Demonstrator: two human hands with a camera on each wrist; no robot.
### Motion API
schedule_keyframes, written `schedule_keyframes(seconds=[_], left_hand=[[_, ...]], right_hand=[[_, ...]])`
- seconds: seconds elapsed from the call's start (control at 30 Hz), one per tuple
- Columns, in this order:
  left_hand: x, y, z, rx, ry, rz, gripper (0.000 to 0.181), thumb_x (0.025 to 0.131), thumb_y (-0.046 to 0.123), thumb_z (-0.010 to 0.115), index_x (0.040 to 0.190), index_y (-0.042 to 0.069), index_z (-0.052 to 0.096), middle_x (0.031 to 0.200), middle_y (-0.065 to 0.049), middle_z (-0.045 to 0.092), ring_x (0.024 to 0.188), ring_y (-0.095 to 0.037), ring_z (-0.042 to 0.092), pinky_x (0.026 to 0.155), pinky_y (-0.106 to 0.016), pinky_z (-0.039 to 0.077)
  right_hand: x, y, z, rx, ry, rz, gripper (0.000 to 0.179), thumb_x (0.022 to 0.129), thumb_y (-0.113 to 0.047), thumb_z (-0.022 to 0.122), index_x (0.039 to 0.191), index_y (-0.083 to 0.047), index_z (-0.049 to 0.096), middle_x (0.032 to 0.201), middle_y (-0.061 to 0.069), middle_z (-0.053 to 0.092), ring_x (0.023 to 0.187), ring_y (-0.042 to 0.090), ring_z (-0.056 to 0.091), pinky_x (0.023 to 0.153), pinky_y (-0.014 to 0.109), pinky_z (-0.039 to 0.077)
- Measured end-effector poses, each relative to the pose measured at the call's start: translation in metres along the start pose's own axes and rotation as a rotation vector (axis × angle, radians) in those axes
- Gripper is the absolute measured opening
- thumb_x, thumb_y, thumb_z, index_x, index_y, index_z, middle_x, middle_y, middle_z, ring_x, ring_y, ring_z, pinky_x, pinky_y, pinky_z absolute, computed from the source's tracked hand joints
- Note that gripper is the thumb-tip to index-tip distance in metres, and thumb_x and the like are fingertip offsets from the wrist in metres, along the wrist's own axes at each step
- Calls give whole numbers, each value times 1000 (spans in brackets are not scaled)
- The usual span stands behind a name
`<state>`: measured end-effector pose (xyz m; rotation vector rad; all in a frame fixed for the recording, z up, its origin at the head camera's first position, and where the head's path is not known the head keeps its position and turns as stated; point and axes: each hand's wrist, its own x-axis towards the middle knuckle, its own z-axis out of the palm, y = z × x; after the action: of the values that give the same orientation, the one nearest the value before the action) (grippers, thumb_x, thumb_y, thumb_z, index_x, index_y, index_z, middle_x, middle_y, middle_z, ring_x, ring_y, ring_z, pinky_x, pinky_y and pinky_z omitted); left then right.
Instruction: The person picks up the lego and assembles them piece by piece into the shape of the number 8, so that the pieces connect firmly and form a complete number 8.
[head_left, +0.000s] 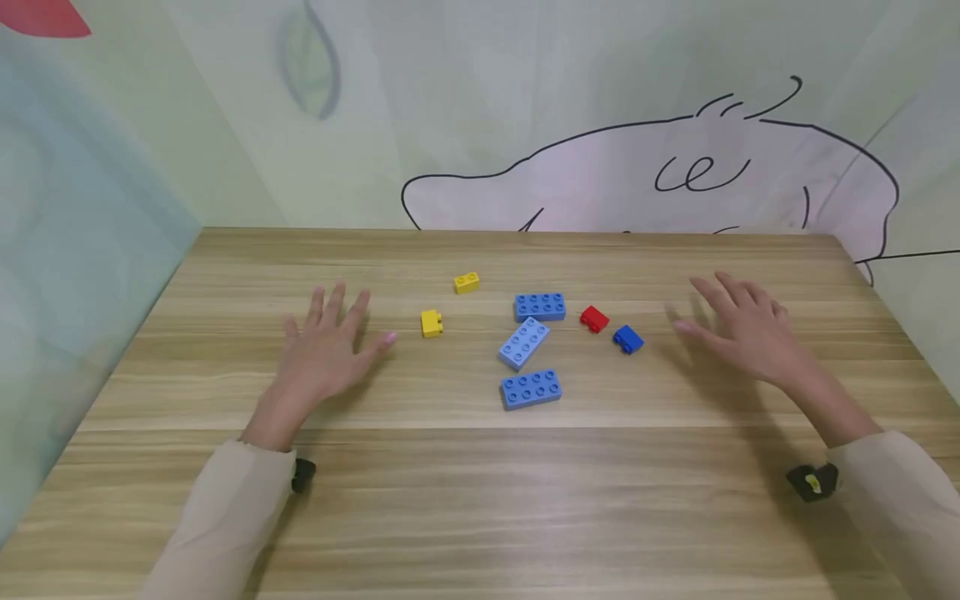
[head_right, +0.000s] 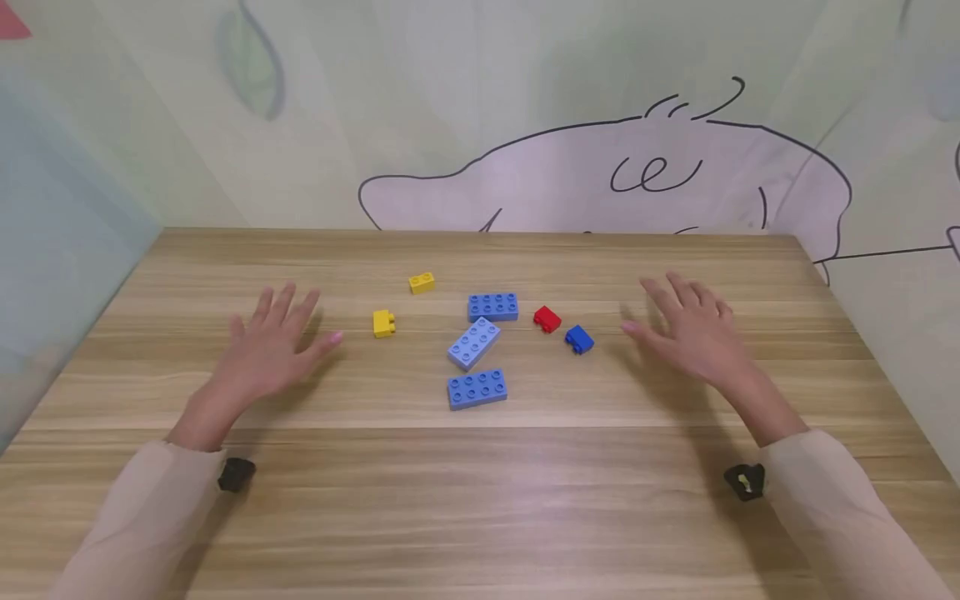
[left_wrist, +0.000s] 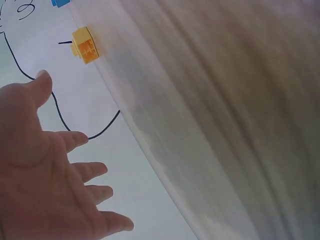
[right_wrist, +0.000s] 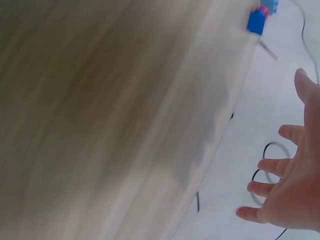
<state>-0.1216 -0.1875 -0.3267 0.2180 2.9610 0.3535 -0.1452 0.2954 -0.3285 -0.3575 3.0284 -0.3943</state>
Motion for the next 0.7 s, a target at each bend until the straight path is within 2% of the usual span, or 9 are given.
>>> schedule_keyframes(seconds=[0.13,0.2,0.3,0.43,0.53,0.7], left_hand=[[2,4,-1,-16,-10,6,81,90,64,25,146,7,12,148,-25,1,133,-44,-5,97,-69,0],[3,7,0,-26,-16,16,81,90,63,26,146,7,13,149,-24,3,134,-44,-3,98,-68,1],[5,12,2,-43,-20,41,80,91,62,27,146,6,14,149,-24,5,134,-44,0,100,-67,4],[5,18,4,-71,-22,73,80,91,61,30,146,6,15,148,-24,6,133,-44,4,101,-65,7],[6,23,5,-113,-37,78,81,90,62,33,146,6,15,148,-24,8,133,-45,8,102,-63,12],[11,31,5,-187,-64,73,83,88,61,40,146,7,14,147,-25,13,132,-45,15,99,-63,21]], right_hand=[[1,-19,-1,110,-4,-77,72,89,-47,53,144,-9,25,143,26,22,123,54,18,89,73,15],[1,-29,0,183,-16,-116,70,88,-42,57,142,-8,28,141,25,26,124,50,21,91,70,20],[1,-44,1,272,-65,-173,67,87,-37,61,140,-7,33,138,21,32,121,42,31,91,61,32],[2,-62,6,337,-137,-239,64,85,-32,65,137,-8,39,130,16,42,107,31,46,77,45,48],[4,-74,11,368,-159,-301,58,81,-24,70,131,-5,46,118,12,52,97,25,52,72,37,51],[9,-91,22,456,-229,-359,51,79,-16,72,123,-1,53,112,11,58,92,22,55,79,34,51]])
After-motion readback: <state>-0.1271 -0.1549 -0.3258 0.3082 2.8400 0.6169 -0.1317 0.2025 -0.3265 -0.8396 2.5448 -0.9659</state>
